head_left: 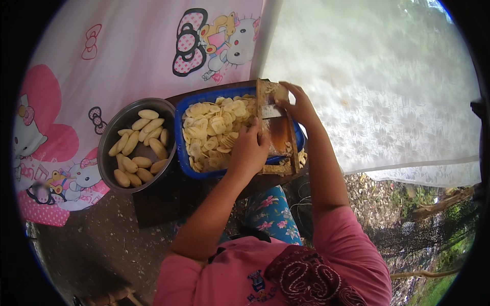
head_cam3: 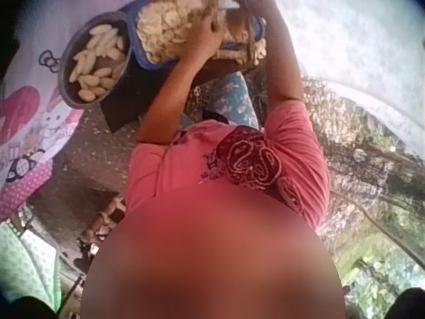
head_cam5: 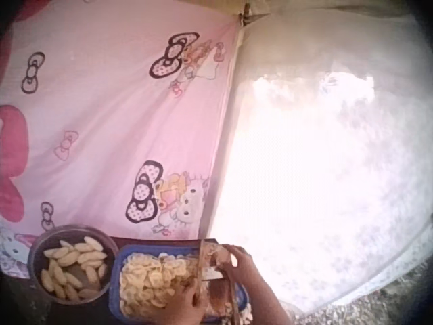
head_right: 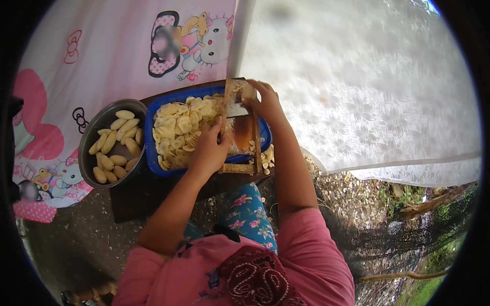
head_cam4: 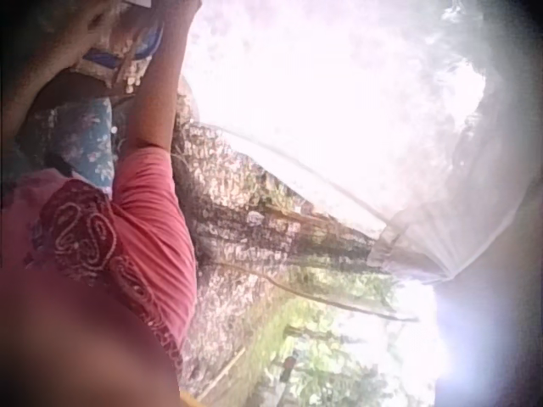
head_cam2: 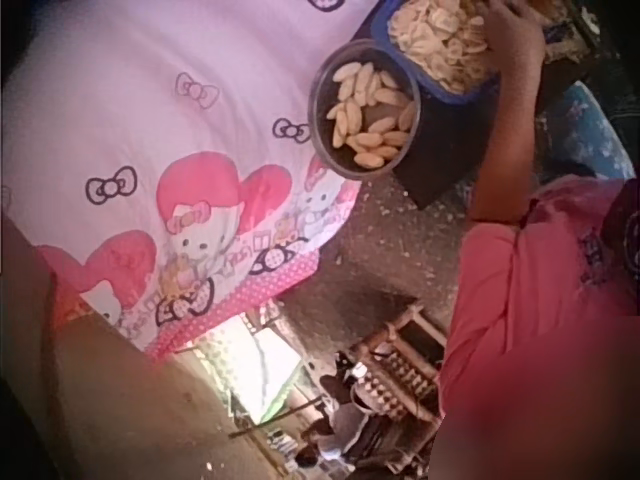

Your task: The person sits and repeatedly slices peeled, oblong vegetables using a wooden manual slicer. Slices fall into a blue basket while whole vegetables are taken from a metal bowl. The person handles each vegetable one at a time and continues the slicing cycle.

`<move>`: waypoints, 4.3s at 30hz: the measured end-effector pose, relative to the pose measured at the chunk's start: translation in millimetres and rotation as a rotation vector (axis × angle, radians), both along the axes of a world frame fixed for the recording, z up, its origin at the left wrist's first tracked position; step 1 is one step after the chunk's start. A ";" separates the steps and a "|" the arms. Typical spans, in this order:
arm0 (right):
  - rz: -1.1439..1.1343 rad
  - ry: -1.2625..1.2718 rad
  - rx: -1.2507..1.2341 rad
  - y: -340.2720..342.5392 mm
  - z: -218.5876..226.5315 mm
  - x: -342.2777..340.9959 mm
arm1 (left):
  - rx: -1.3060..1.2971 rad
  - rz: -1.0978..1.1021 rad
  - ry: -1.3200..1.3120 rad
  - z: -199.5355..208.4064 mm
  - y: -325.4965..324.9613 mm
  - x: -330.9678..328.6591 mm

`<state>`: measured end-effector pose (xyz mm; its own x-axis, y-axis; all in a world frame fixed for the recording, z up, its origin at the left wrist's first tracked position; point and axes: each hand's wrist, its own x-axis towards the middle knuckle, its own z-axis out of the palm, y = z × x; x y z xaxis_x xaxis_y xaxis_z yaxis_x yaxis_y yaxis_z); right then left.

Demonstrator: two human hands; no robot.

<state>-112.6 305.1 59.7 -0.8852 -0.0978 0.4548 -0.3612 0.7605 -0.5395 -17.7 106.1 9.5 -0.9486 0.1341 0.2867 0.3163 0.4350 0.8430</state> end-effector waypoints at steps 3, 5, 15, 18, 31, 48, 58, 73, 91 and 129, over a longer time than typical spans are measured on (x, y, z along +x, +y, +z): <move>0.035 0.022 0.072 -8.4 -4.7 53.4 | 0.019 -0.002 0.017 0.5 -0.3 -0.2; 0.022 0.022 0.113 -14.3 -12.4 92.4 | -0.016 0.004 -0.026 -2.4 1.6 -1.6; -0.116 0.022 0.098 2.9 -7.8 -8.5 | 0.007 0.001 0.011 -1.8 0.9 -0.9; -0.070 0.031 0.142 -0.3 -16.0 31.4 | -0.004 0.009 -0.006 0.3 0.2 -0.1; -0.086 -0.004 0.064 -2.3 -7.2 3.8 | 0.016 0.002 0.008 0.0 1.1 -0.9; -0.024 0.038 0.079 3.5 -24.9 30.5 | -0.010 0.016 0.002 1.3 1.0 -1.4; -0.020 -0.077 -0.080 -1.6 -6.9 8.9 | 0.031 -0.014 -0.028 1.8 2.7 -2.6; -0.047 -0.053 -0.070 3.1 -16.9 2.8 | 0.044 -0.001 0.016 -5.0 3.2 -3.2; -0.084 -0.088 -0.090 -0.9 -14.9 2.4 | -0.001 -0.013 -0.028 0.2 1.2 -1.6; 0.034 -0.118 -0.095 -4.5 -32.7 77.4 | -0.031 0.008 -0.039 -3.1 2.8 -4.9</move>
